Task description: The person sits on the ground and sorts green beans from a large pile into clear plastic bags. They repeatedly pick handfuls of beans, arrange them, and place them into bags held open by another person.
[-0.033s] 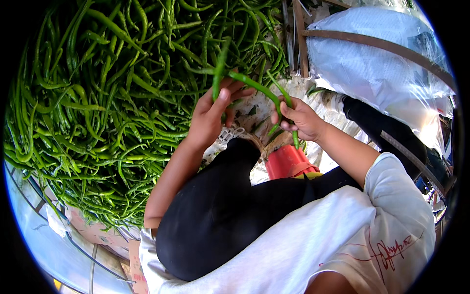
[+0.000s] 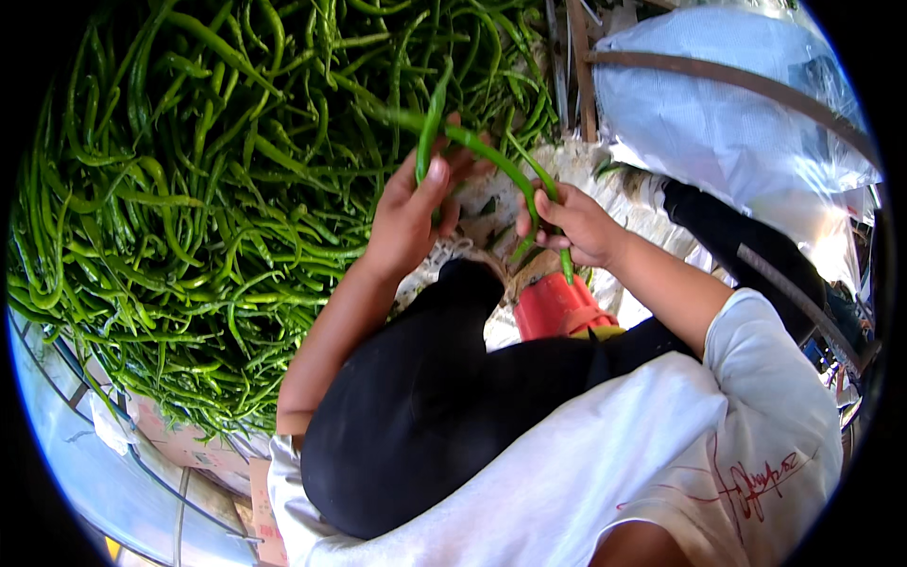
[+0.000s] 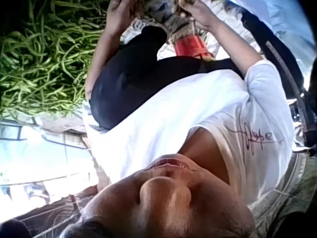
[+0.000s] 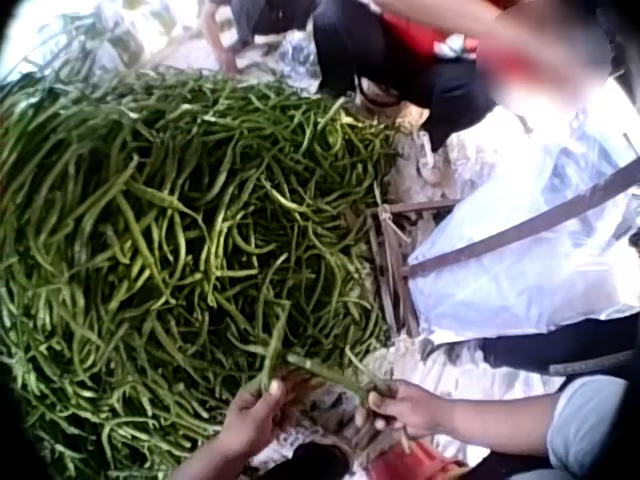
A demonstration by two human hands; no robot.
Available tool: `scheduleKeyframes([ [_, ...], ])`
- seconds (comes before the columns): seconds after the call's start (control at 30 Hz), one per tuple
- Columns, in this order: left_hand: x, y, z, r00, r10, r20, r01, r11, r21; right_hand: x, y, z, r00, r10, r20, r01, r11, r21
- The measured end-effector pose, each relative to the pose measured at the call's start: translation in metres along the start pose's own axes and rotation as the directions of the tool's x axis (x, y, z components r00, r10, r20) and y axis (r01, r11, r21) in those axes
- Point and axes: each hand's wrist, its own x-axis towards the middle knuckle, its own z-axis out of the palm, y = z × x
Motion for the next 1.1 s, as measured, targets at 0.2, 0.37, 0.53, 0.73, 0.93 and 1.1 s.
scheduleKeyframes([
  [0.2, 0.012, 0.004, -0.006, 0.991, 0.129, -0.041, -0.133, 0.984, -0.119, 0.006, 0.006, 0.033, 0.999, -0.039, 0.005, 0.039, 0.999, 0.017],
  [0.37, 0.005, 0.012, 0.007, 0.969, 0.138, -0.207, -0.205, 0.913, -0.354, 0.035, -0.021, 0.027, 0.983, -0.182, -0.002, 0.168, 0.91, -0.38],
  [0.53, 0.0, 0.027, -0.019, 0.975, 0.14, -0.17, -0.169, 0.971, -0.171, 0.125, -0.082, -0.058, 0.532, -0.796, -0.289, -0.013, 0.334, -0.942],
  [0.73, 0.009, 0.024, -0.015, 0.985, -0.008, -0.17, -0.009, 0.995, -0.097, 0.189, -0.074, -0.108, 0.609, -0.551, -0.57, -0.095, 0.664, -0.742],
  [0.93, 0.001, 0.031, -0.026, 0.972, 0.101, -0.213, -0.056, 0.977, 0.207, 0.093, -0.058, -0.044, 0.455, -0.814, -0.361, -0.094, 0.359, -0.928],
  [1.1, -0.003, 0.046, 0.003, 0.966, 0.236, -0.105, -0.171, 0.889, 0.425, 0.007, -0.068, -0.027, 0.446, -0.812, -0.376, -0.03, 0.406, -0.913],
])
